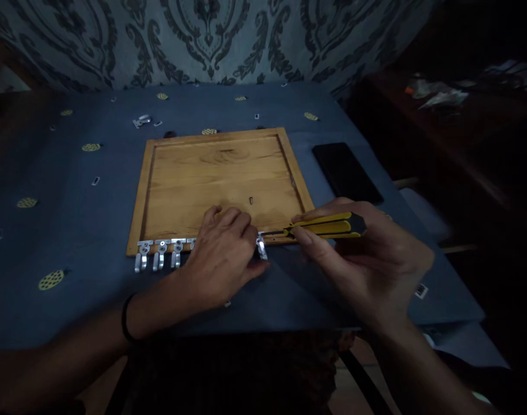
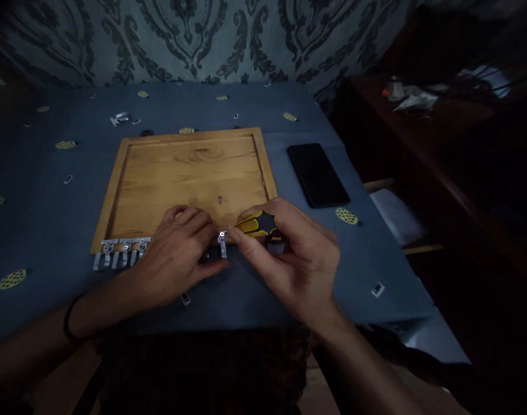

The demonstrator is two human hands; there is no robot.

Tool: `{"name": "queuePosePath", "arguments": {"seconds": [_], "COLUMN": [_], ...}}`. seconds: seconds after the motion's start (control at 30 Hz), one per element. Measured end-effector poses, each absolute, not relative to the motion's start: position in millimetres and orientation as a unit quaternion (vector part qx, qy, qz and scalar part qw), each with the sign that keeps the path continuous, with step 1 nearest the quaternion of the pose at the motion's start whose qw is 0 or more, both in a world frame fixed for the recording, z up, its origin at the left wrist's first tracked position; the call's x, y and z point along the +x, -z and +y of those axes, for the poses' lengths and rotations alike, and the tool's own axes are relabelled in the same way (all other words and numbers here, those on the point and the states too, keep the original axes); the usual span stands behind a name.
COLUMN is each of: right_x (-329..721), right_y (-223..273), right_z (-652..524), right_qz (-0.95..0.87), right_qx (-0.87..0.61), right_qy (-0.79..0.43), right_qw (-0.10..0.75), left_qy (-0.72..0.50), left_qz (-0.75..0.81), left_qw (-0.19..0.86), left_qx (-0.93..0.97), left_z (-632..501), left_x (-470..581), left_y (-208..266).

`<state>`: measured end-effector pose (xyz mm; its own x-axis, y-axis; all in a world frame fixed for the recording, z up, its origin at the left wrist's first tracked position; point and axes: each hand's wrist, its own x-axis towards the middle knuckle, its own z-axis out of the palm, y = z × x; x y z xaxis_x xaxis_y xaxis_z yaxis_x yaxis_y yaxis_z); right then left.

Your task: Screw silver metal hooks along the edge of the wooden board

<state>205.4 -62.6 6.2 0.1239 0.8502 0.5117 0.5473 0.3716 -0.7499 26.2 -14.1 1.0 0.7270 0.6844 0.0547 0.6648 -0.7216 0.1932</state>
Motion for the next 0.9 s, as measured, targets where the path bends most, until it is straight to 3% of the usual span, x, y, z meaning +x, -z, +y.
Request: {"name": "queuePosePath", "arguments": {"seconds": [0.13, 0.3, 0.4, 0.57, 0.67, 0.9], "right_x": [206.0, 210.1, 217.6, 223.6, 223.4, 218.9], "right_y": [-4.2, -10.5, -19.1, -22.4, -14.4, 0.3], "right_z": [-62.0, -42.2, -11.4, 44.4, 60.6, 70.4], "right_qz": [-0.632, -0.552, -0.633, -0.772, -0.77, -0.774], "right_qx": [-0.538, -0.532, -0.544, -0.611, -0.624, -0.619], "right_qy": [-0.169, -0.155, -0.172, -0.068, -0.065, -0.059], "right_qw": [0.532, 0.623, 0.523, 0.158, 0.118, 0.118], "left_qy": [-0.066, -0.085, -0.09, -0.097, -0.104, -0.133], "left_qz": [0.359, 0.349, 0.347, 0.351, 0.345, 0.336], "left_qw": [0.094, 0.088, 0.09, 0.09, 0.079, 0.058], "left_qx": [0.926, 0.929, 0.929, 0.927, 0.929, 0.931], "left_z": [-12.4, -12.0, -12.6, -13.0, -13.0, -14.5], "left_x": [26.1, 24.5, 24.6, 25.5, 24.9, 23.6], "left_y": [-0.1, 1.7, 2.5, 4.0, 6.1, 10.5]}}
